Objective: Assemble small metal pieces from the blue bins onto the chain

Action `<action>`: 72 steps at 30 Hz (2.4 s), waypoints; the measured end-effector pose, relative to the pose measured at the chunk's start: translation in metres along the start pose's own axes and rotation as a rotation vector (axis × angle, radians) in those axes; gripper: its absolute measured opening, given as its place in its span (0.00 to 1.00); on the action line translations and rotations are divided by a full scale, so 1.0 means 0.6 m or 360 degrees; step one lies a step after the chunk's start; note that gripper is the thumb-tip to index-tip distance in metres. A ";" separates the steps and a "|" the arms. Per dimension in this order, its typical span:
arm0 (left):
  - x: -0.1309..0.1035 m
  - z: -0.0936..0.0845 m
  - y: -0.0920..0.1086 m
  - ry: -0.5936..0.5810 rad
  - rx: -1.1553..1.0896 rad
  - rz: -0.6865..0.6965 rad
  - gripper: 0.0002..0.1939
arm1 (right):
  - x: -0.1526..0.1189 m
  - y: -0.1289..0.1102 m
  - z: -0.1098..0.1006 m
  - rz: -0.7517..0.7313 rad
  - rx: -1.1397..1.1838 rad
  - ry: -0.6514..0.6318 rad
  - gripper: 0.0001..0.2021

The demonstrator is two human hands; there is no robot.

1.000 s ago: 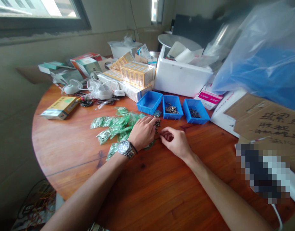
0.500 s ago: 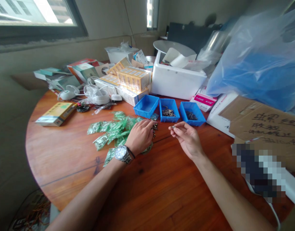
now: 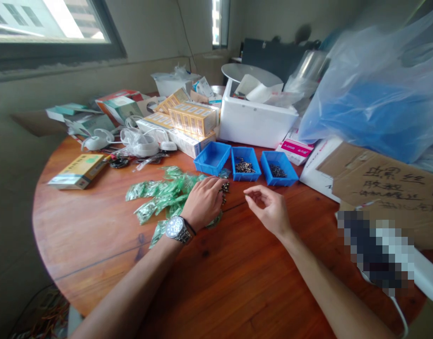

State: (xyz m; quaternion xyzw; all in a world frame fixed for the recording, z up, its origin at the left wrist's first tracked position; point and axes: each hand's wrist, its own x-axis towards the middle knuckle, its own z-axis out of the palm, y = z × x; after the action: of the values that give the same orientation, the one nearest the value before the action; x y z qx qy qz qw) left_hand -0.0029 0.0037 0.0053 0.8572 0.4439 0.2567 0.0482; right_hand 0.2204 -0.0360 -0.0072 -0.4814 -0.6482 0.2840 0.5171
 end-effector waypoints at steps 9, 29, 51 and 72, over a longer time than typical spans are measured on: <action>0.001 0.001 -0.006 0.0023 0.0010 0.0018 0.22 | 0.114 -0.018 -0.021 -0.0320 -0.0492 0.0190 0.07; 0.003 -0.011 0.003 0.0078 0.0037 -0.0028 0.19 | 0.037 0.035 0.079 -0.0032 -0.0708 -0.0336 0.04; 0.001 0.000 -0.006 0.0065 0.0057 0.0031 0.18 | 0.022 -0.004 -0.003 0.0854 0.1429 -0.0010 0.15; 0.002 -0.003 -0.004 0.0034 0.0056 0.0002 0.18 | 0.019 0.001 -0.013 0.0266 0.0624 0.0061 0.11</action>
State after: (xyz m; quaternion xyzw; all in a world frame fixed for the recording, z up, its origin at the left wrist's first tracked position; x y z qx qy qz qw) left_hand -0.0050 0.0057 0.0064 0.8553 0.4484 0.2581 0.0282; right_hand 0.2277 -0.0263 -0.0009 -0.4290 -0.5282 0.4374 0.5879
